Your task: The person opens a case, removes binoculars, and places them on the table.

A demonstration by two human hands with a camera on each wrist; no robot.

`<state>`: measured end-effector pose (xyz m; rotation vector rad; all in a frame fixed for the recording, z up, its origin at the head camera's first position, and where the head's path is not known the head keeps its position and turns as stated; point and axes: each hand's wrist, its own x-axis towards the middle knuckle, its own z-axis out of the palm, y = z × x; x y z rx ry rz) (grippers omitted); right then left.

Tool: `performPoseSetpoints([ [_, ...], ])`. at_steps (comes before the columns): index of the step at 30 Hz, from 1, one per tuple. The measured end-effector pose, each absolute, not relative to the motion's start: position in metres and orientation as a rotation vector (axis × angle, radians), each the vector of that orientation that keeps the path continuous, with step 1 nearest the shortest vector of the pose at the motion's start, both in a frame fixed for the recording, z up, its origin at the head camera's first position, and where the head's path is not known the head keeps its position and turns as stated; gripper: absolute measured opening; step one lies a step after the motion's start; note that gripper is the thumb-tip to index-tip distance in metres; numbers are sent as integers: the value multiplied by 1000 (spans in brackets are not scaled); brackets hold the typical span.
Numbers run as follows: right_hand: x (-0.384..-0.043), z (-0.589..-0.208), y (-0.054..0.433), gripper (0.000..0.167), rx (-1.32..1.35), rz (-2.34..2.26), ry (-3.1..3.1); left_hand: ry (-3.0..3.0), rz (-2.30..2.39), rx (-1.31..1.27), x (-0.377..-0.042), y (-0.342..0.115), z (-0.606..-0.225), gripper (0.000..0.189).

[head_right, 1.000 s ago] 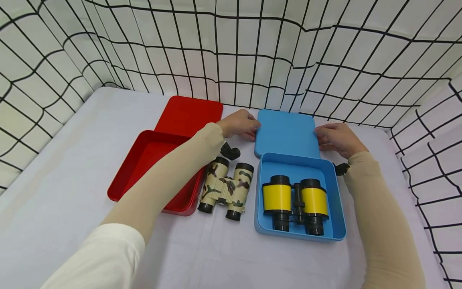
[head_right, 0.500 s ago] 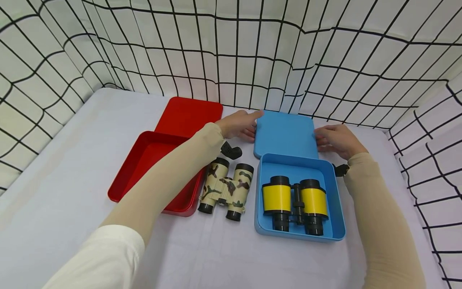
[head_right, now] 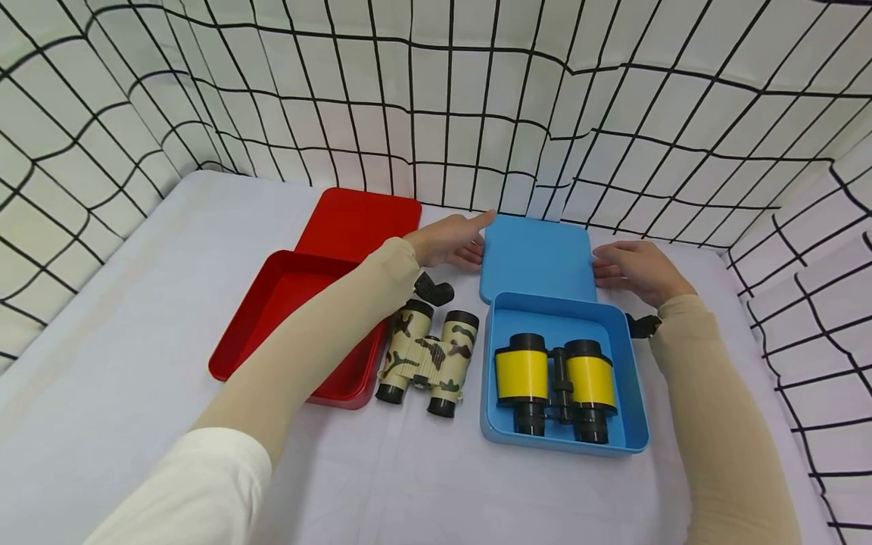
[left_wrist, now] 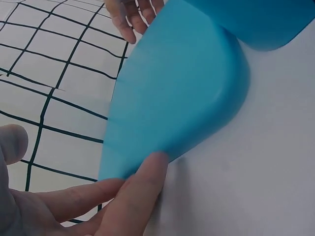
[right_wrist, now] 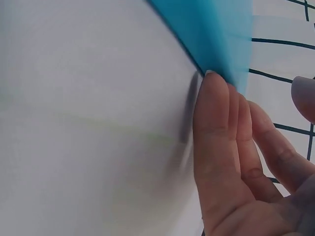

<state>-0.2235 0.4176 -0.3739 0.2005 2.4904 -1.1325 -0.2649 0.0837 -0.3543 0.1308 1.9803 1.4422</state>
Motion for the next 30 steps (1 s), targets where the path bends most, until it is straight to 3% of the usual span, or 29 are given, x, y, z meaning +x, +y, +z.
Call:
performPoseSetpoints([
  [19, -198, -339, 418, 73, 116, -1054, 2568, 2143, 1363, 336, -241, 77, -344, 70],
  [30, -174, -317, 401, 68, 9, -950, 2693, 2194, 1348, 465, -212, 77, -338, 48],
])
